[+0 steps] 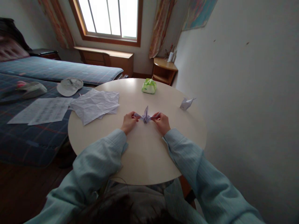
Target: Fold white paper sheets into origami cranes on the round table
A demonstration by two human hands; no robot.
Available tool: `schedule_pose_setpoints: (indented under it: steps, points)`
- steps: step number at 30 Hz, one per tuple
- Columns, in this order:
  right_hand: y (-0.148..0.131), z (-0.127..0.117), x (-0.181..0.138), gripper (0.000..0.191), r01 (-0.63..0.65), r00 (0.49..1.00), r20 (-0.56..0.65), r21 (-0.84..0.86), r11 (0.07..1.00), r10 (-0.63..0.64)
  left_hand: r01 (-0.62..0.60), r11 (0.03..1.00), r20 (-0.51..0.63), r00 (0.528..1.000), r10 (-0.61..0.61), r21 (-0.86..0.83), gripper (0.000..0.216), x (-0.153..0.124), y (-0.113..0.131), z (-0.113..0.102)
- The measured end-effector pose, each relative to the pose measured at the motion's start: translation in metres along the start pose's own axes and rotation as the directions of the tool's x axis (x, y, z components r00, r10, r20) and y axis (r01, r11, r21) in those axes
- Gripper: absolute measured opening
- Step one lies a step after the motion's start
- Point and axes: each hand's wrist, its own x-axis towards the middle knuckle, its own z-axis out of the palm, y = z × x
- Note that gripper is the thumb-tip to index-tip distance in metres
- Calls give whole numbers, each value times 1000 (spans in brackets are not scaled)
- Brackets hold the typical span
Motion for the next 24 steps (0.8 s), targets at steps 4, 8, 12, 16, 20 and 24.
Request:
schedule_pose_setpoints:
  steps: [4, 8, 12, 16, 20, 24]
  points:
    - [1, 0, 1, 14, 14, 1000, -5, 9, 1000, -14, -14, 1000, -3, 1000, 14, -7, 12, 1, -2, 0]
    - [1, 0, 2, 13, -2, 1000, -6, 7, 1000, 2, 4, 1000, 0, 1000, -4, -18, 13, 2, -2, -1]
    - [0, -1, 2, 12, -21, 1000, -10, 2, 1000, 21, 10, 999, -3, 1000, -10, -33, 12, 2, -1, -1]
    - [0, -1, 2, 12, -15, 1000, -18, 4, 1000, 15, 27, 999, 1, 1000, -27, -42, 12, 2, -2, -1]
    - [0, -1, 2, 11, -13, 1000, -23, 10, 1000, 13, 21, 999, 3, 1000, -21, -40, 14, 3, -2, -1]
    - [-1, -2, 2, 13, -20, 1000, -21, 17, 1000, 21, 28, 998, -1, 1000, -28, -50, 13, 2, 0, -2]
